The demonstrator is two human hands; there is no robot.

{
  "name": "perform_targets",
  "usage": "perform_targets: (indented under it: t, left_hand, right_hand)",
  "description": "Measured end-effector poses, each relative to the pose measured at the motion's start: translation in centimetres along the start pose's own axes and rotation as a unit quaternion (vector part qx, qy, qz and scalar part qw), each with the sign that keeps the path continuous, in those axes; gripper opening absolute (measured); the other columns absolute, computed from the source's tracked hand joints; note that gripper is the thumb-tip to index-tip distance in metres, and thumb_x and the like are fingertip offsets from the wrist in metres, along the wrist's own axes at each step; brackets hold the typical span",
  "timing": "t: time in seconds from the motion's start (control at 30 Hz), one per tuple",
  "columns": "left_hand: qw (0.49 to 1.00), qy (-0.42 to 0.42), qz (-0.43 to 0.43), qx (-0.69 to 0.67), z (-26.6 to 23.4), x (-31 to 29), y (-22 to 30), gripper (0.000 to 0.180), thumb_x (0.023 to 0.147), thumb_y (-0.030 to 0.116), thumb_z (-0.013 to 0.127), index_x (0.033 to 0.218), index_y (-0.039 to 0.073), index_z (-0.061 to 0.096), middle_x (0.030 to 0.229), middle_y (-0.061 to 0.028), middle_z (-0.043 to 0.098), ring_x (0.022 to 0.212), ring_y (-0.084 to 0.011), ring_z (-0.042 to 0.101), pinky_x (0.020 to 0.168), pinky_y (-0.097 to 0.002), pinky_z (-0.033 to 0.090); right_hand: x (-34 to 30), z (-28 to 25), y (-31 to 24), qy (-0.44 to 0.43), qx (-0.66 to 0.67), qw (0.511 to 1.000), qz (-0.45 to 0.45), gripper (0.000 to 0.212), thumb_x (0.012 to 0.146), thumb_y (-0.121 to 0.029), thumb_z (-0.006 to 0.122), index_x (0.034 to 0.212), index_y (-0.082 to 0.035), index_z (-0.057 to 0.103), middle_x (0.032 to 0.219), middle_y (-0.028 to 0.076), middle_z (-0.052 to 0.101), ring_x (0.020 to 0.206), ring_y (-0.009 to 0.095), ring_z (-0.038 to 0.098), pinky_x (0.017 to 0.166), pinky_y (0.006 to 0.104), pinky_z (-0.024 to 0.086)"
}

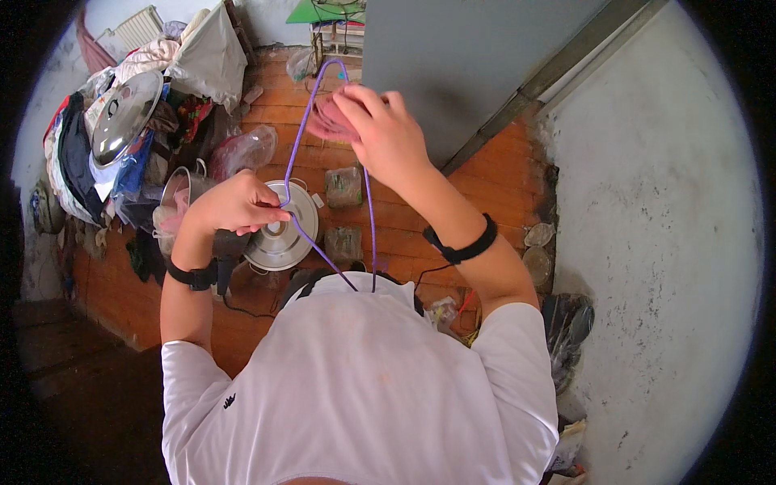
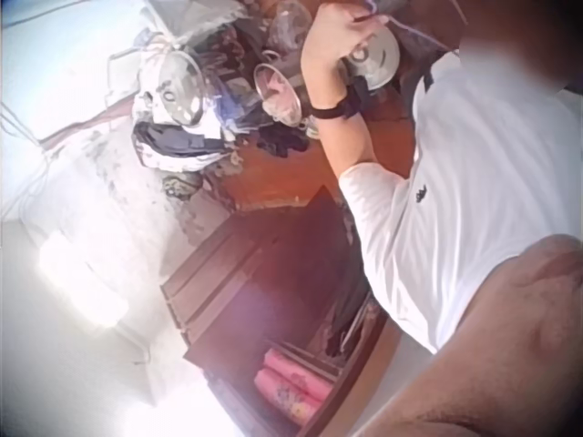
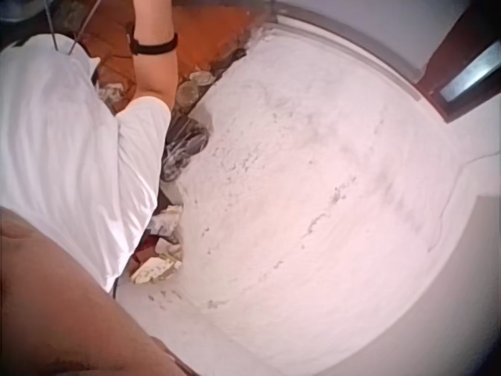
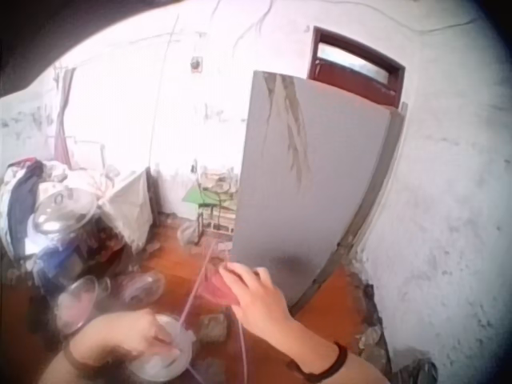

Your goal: The person wraps a cloth around the frame of a plastic hanger and then hangs the hanger on a rod inside a closet.

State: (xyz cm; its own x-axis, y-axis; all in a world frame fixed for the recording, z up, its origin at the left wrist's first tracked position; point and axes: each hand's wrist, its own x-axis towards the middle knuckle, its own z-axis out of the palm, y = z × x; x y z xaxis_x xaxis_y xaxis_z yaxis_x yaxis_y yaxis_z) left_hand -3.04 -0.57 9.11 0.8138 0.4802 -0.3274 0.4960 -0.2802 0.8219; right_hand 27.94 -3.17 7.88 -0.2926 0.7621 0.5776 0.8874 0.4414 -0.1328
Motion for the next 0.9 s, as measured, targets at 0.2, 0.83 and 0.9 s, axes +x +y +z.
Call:
perform_targets:
  t: [0.2, 0.83, 0.9]
  left_hand:
    - [0.998, -0.003, -0.039, -0.054, 0.1, -0.3, -1.4, 0.041, 0.103, 0.018, 0.078, 0.069, -0.001, 0.066, 0.054, -0.0010, 0.057, 0.042, -0.0083, 0.051, 0.041, -0.0289, 0.036]
    - [0.973, -0.034, -0.120, -0.194, -0.3, 2.0, -6.1, 0.037, 0.103, 0.018, 0.080, 0.075, -0.004, 0.069, 0.055, -0.0028, 0.057, 0.040, -0.0096, 0.049, 0.038, -0.0286, 0.032]
    - [0.974, -0.046, -0.112, -0.193, -0.4, 2.6, -5.7, 0.037, 0.103, 0.019, 0.080, 0.076, -0.004, 0.069, 0.055, -0.0027, 0.057, 0.040, -0.0096, 0.049, 0.038, -0.0285, 0.032]
  right_hand:
    - [-5.9, 0.5, -1.5, -0.084, 0.108, 0.990, 0.019, 0.076, 0.074, -0.001, 0.084, 0.146, -0.015, 0.065, 0.150, 0.000, 0.057, 0.119, 0.037, 0.060, 0.100, 0.0469, 0.060]
    - [-15.4, -2.9, -0.7, -0.302, 0.308, 0.901, 0.046, 0.056, 0.083, 0.003, 0.079, 0.137, -0.013, 0.072, 0.145, 0.005, 0.063, 0.126, 0.033, 0.062, 0.108, 0.0427, 0.055]
    - [-14.3, -2.7, 1.1, -0.245, 0.362, 0.894, 0.101, 0.053, 0.085, 0.007, 0.073, 0.137, -0.006, 0.070, 0.144, 0.012, 0.062, 0.129, 0.035, 0.063, 0.111, 0.0422, 0.053]
